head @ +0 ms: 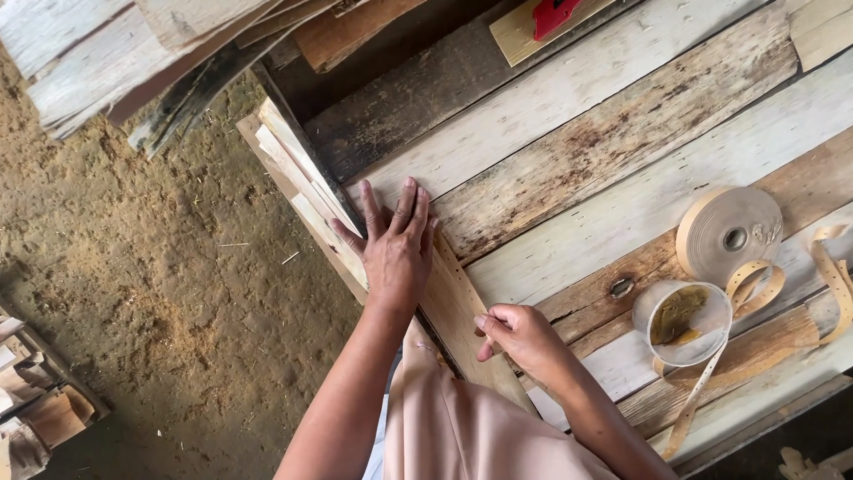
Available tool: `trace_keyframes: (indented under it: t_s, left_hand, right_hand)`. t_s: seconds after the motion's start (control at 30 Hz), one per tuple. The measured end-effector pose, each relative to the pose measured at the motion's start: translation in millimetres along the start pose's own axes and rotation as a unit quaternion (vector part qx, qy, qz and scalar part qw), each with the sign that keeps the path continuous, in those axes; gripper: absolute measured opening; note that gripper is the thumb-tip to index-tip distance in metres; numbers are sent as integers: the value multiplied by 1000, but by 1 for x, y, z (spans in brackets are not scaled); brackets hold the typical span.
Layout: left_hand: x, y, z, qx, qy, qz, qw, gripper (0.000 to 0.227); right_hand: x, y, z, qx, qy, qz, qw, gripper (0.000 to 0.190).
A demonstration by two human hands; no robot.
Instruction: The person applies a brown paste from a plastic cup onto a perforated strip using a small wooden stick. They then press the strip onto the edge of a wooden plank on a workbench, smoothing it down with their hands. The person repeats this process on another plank.
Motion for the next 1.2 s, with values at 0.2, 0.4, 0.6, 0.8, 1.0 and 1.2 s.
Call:
trace_keyframes:
  t_s: [0.2, 0.4, 0.6, 0.8, 1.0, 1.2]
  left_hand:
    - [0, 4, 1, 87, -7, 35, 996, 58]
    - [-8, 1, 3, 161, 13, 16, 987, 77]
    - [-15, -8, 12, 54, 62, 71, 994, 63]
    - [-15, -6, 21, 3, 46, 24, 999, 47]
    - [-21, -3, 21, 108, 26, 13, 994, 62]
    - [-22, 7, 27, 130, 49, 8, 990, 69]
  right_hand:
    - [-7, 6, -2, 12, 26, -89, 996, 28]
    - [-59, 11, -30, 5, 12, -100, 995, 27]
    - [-56, 5, -20, -18, -39, -106, 993, 28]
    - [-39, 10, -1, -19, -60, -151, 986, 28]
    - [-28, 8, 5, -15, -74, -139, 987, 28]
    - [-63, 15, -9, -29, -29, -170, 985, 23]
Point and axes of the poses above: each hand's wrist, its own z-axis away from the middle knuckle, its own y-axis out of the palm, x = y × z, the point moved 10 cm from there along -z, towards the middle knuckle, and after that the axes turned 3 degrees about x, right-handed, at the moved point
